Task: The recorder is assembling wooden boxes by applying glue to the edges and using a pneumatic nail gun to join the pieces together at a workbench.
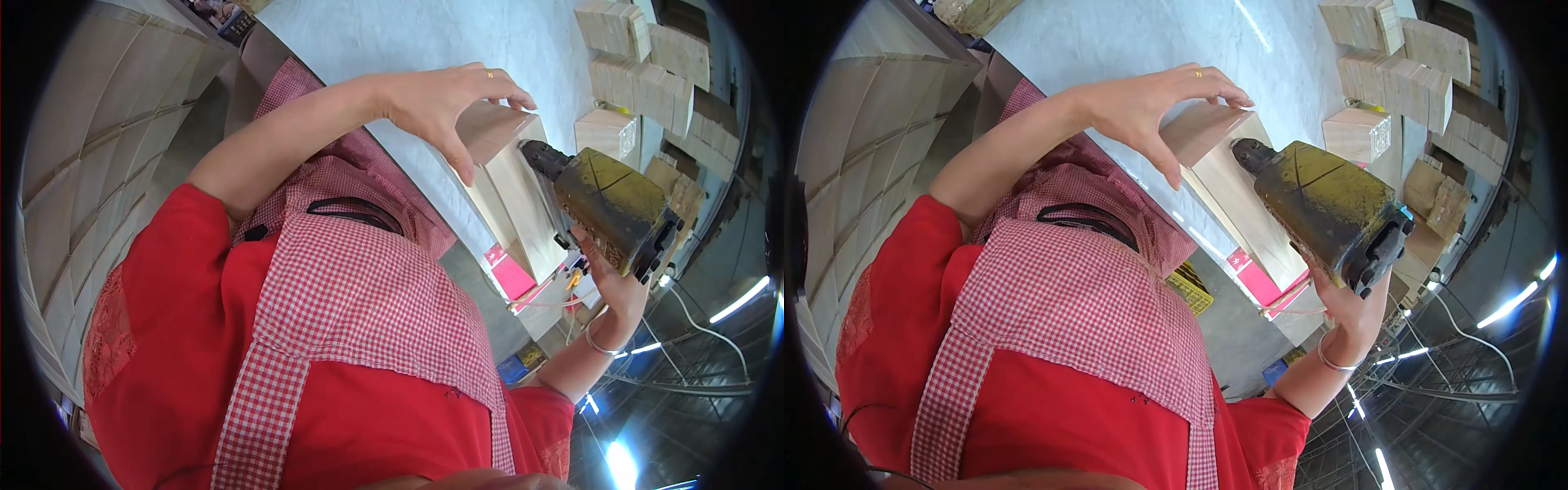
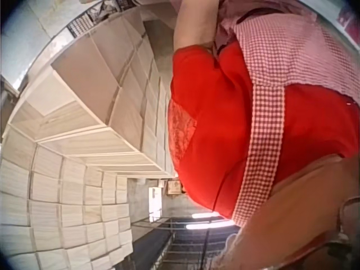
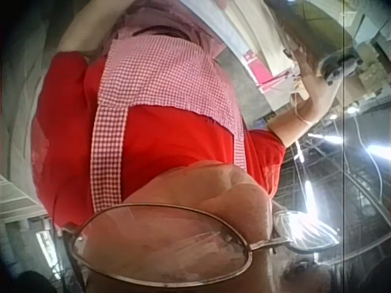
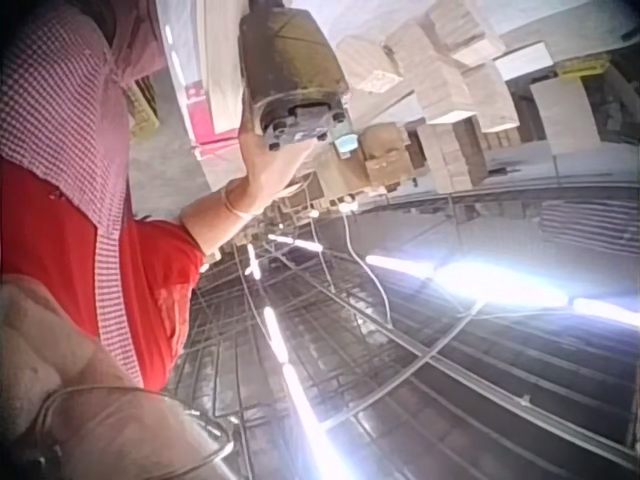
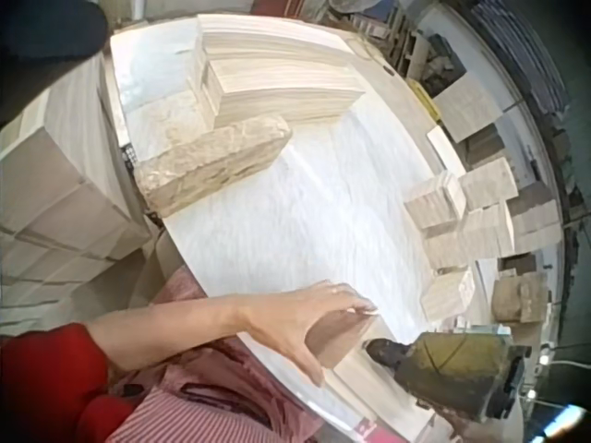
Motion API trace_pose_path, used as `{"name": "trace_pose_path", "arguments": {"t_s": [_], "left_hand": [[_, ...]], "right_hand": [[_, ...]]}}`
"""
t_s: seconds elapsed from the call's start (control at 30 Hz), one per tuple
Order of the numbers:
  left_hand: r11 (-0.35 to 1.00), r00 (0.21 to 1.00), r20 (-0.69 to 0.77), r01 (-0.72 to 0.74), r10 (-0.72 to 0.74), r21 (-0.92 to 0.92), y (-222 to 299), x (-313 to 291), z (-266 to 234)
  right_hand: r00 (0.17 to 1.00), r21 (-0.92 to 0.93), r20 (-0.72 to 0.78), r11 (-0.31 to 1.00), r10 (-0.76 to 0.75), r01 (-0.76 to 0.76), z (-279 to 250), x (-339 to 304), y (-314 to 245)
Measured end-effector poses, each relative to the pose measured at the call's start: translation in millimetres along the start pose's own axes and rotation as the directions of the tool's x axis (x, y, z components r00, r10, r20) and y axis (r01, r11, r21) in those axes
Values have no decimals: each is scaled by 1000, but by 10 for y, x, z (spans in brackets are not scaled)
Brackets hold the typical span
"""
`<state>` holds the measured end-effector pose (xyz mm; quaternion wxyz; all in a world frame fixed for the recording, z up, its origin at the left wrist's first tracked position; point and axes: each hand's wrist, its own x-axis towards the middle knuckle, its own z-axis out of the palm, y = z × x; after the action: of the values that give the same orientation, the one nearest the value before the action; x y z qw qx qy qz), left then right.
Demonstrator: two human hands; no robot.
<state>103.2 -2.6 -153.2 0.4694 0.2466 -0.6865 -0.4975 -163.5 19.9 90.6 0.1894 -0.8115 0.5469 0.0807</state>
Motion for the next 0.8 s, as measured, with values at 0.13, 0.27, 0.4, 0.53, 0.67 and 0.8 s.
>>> {"name": "trace_pose_path", "arguments": {"t_s": [0.13, 0.27, 0.4, 0.53, 0.67, 0.8], "left_hand": [[993, 997, 67, 14, -23, 120, 37, 80, -18], [995, 994, 94, 44, -52, 84, 21, 116, -21], [999, 995, 82, 51, -51, 4, -37, 128, 31], [996, 991, 115, 79, -74, -42, -62, 145, 49], [993, 989, 128, 84, -73, -83, -74, 154, 59], [993, 992, 105, 79, -69, -92, -113, 134, 72]], "right_hand": [[1000, 11, -20, 1000, -18, 18, 10, 14, -30], [1000, 80, -20, 997, 15, -13, 14, -21, 27], [1000, 42, -16, 999, -13, 13, -2, -21, -11], [999, 70, -26, 997, -40, 41, 8, 17, -38], [985, 207, -172, 978, 23, 13, 55, 69, 35], [971, 248, -160, 959, 180, -137, 42, 182, -56]]}}
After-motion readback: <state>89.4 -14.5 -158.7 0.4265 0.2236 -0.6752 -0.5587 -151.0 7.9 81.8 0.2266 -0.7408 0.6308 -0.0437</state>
